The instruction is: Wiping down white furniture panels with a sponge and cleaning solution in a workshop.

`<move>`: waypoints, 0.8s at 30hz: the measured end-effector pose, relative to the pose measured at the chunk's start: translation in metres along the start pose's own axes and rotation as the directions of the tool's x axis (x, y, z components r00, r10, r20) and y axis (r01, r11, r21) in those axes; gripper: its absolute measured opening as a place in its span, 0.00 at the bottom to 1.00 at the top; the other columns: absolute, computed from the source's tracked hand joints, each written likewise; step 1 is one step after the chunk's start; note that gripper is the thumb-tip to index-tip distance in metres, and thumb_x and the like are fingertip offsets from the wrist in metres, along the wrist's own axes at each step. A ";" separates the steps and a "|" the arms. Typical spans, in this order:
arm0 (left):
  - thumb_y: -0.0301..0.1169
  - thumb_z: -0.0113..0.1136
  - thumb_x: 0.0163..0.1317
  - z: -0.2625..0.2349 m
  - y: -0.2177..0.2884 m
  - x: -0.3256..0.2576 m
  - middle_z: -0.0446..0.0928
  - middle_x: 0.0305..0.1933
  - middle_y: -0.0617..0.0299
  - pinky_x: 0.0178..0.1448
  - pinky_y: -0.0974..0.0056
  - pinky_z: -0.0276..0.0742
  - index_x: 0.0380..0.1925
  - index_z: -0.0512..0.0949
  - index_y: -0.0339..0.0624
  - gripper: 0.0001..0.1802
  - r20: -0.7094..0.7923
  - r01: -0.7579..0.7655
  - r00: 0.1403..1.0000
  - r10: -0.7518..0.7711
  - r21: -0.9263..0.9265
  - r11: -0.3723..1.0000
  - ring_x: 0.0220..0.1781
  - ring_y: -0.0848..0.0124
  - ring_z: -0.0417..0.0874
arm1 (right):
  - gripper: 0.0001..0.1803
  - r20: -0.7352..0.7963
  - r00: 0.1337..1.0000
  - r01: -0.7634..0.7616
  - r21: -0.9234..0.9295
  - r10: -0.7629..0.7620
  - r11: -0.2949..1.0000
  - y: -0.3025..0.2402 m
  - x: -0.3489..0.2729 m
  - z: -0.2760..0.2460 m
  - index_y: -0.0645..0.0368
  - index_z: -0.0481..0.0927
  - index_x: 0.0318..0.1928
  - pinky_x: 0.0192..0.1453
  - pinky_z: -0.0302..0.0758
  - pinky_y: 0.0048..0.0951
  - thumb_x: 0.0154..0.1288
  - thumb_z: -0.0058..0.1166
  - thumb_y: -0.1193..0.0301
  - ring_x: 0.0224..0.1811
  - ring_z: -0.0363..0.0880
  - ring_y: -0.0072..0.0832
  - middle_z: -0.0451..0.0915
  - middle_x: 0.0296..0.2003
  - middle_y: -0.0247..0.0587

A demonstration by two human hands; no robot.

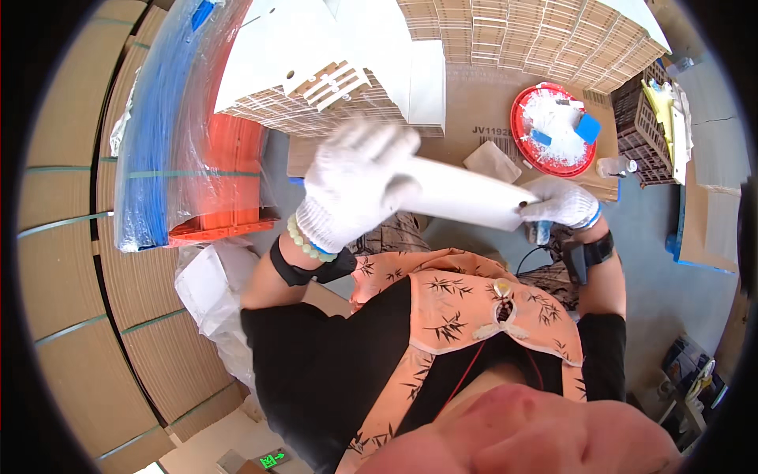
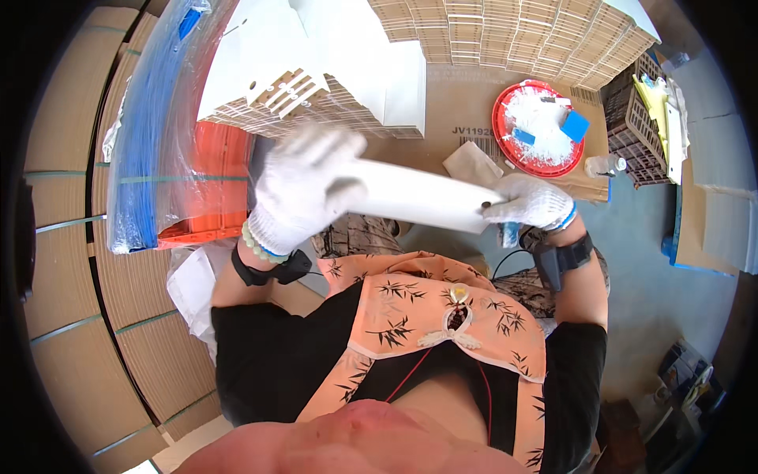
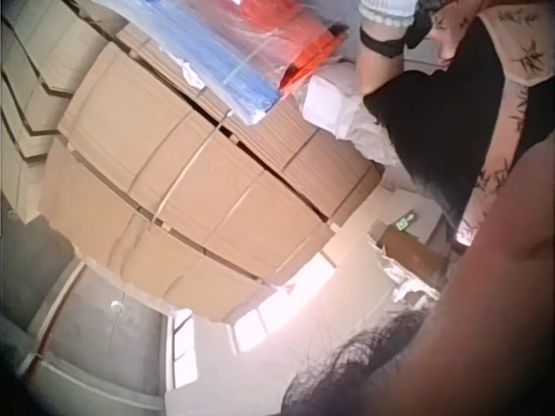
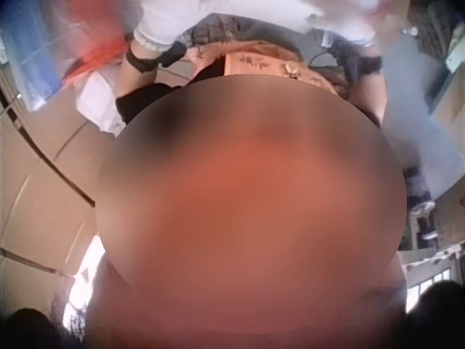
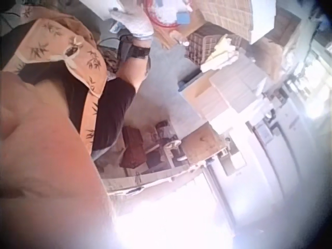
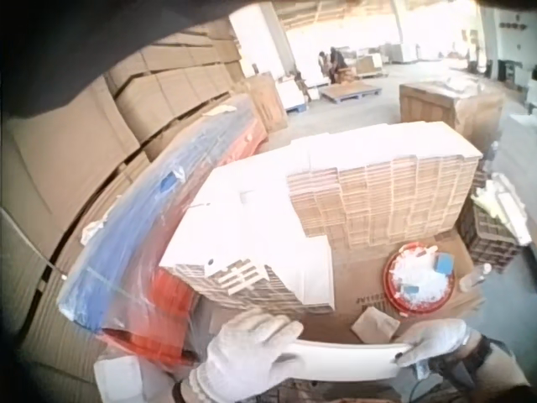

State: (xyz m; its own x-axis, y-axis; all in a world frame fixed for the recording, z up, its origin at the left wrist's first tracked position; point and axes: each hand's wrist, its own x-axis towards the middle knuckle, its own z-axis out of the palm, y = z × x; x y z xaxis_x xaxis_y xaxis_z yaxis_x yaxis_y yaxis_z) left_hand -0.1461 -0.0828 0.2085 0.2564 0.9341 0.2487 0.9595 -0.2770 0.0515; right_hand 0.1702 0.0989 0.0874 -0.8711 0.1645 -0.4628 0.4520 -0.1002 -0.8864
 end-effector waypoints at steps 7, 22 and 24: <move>0.44 0.62 0.61 0.005 -0.005 -0.029 0.79 0.28 0.52 0.39 0.47 0.77 0.31 0.78 0.46 0.14 0.471 0.036 0.880 0.066 -0.205 0.978 0.35 0.50 0.83 | 0.17 0.048 0.993 -0.095 -0.164 0.104 0.982 -0.010 0.008 0.013 0.69 0.85 0.44 0.28 0.79 0.25 0.67 0.65 0.64 0.23 0.83 0.22 0.86 0.27 0.38; 0.44 0.53 0.79 -0.043 -0.120 -0.010 0.82 0.58 0.51 0.58 0.61 0.84 0.65 0.75 0.33 0.27 0.157 0.287 0.506 -0.848 -0.958 -0.007 0.57 0.66 0.86 | 0.19 -0.648 0.721 0.604 0.414 -0.246 0.681 0.012 -0.002 -0.045 0.68 0.81 0.57 0.42 0.81 0.24 0.72 0.60 0.68 0.37 0.84 0.22 0.86 0.40 0.38; 0.47 0.58 0.75 -0.032 -0.154 -0.001 0.81 0.61 0.53 0.64 0.56 0.80 0.67 0.74 0.38 0.29 0.170 0.328 0.389 -0.905 -0.944 -0.036 0.60 0.61 0.84 | 0.18 -0.581 0.765 0.574 0.422 -0.277 0.702 0.017 -0.003 -0.052 0.68 0.81 0.58 0.48 0.83 0.25 0.71 0.60 0.72 0.42 0.86 0.23 0.87 0.47 0.41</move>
State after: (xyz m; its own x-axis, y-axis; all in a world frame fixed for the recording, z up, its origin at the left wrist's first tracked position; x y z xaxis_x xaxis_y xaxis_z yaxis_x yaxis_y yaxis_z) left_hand -0.2980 -0.0479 0.2318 -0.7492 0.6525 -0.1141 -0.0610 0.1036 0.9928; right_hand 0.1904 0.1474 0.0731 -0.6799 0.7240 -0.1162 -0.2642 -0.3898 -0.8822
